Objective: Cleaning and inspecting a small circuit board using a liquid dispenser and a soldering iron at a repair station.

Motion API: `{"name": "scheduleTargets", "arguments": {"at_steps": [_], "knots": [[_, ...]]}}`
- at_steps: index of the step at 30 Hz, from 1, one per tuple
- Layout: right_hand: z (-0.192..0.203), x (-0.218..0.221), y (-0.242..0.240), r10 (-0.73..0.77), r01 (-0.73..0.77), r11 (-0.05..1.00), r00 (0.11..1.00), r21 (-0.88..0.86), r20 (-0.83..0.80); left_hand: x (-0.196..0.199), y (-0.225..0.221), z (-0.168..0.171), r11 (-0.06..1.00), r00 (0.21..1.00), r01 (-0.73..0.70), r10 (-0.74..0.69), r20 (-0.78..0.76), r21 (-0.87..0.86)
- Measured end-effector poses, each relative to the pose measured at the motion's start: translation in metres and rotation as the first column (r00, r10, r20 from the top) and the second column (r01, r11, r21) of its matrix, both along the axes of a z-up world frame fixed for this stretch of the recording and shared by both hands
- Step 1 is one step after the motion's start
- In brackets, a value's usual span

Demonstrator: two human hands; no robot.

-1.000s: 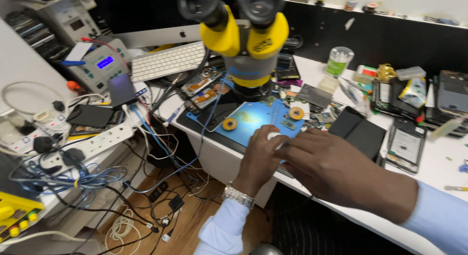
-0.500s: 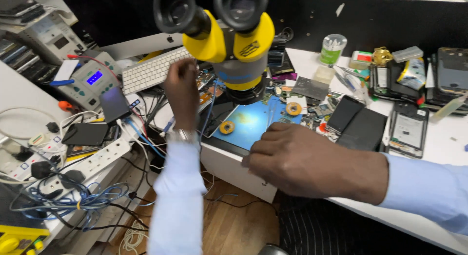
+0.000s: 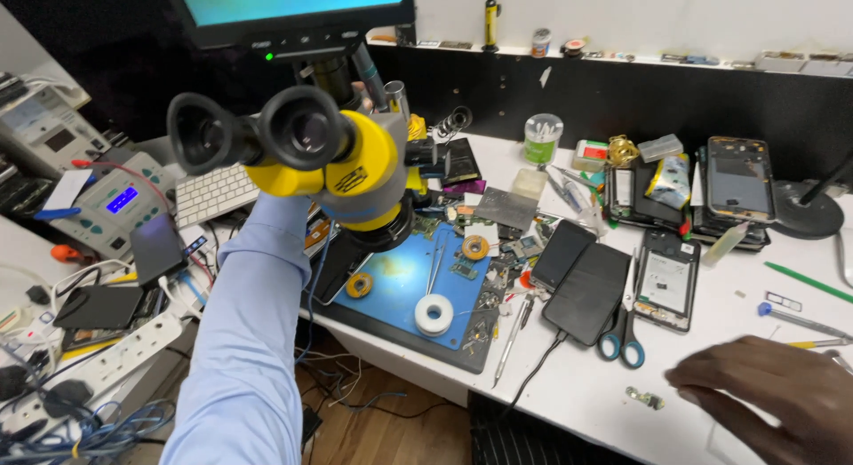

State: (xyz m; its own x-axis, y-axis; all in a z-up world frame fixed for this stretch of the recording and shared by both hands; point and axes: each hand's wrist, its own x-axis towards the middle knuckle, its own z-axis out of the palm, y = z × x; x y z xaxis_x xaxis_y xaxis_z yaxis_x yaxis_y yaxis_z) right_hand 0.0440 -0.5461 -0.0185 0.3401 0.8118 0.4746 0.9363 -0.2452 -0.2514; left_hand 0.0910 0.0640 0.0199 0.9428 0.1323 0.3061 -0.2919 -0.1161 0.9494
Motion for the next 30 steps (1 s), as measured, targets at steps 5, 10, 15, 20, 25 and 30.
{"name": "scheduleTargets", "arguments": {"at_steps": [5, 10, 15, 20, 25, 30], "knots": [[-0.015, -0.002, -0.033, -0.325, 0.321, 0.946, 0.937, -0.049, -0.127, 0.050, 0.033, -0.017, 0.963, 0.961, 0.265, -0.268, -0.066, -0.058], [-0.013, -0.010, -0.030, -0.193, 0.200, 0.978, 0.976, 0.062, -0.100, 0.066, 0.012, -0.020, 0.898, 0.994, -0.012, 0.058, -0.091, 0.440], [-0.011, -0.015, -0.038, -0.143, 0.140, 0.990, 0.973, -0.033, -0.181, 0.007, -0.026, -0.002, 0.830, 0.969, -0.217, 0.247, 0.010, 0.514], [-0.001, -0.025, -0.041, -0.061, 0.062, 0.998, 0.985, 0.002, -0.160, -0.098, -0.039, 0.009, 0.697, 0.879, -0.437, 0.464, 0.106, 0.568], [0.012, -0.042, -0.035, -0.011, 0.043, 0.992, 0.965, 0.117, -0.261, -0.220, -0.082, 0.009, 0.443, 0.707, -0.648, 0.652, 0.273, 0.620], [0.005, -0.055, -0.015, 0.134, -0.086, 0.967, 0.973, 0.241, -0.190, -0.302, -0.219, -0.016, 0.443, 0.474, -0.851, 0.879, 0.051, 0.281]]}}
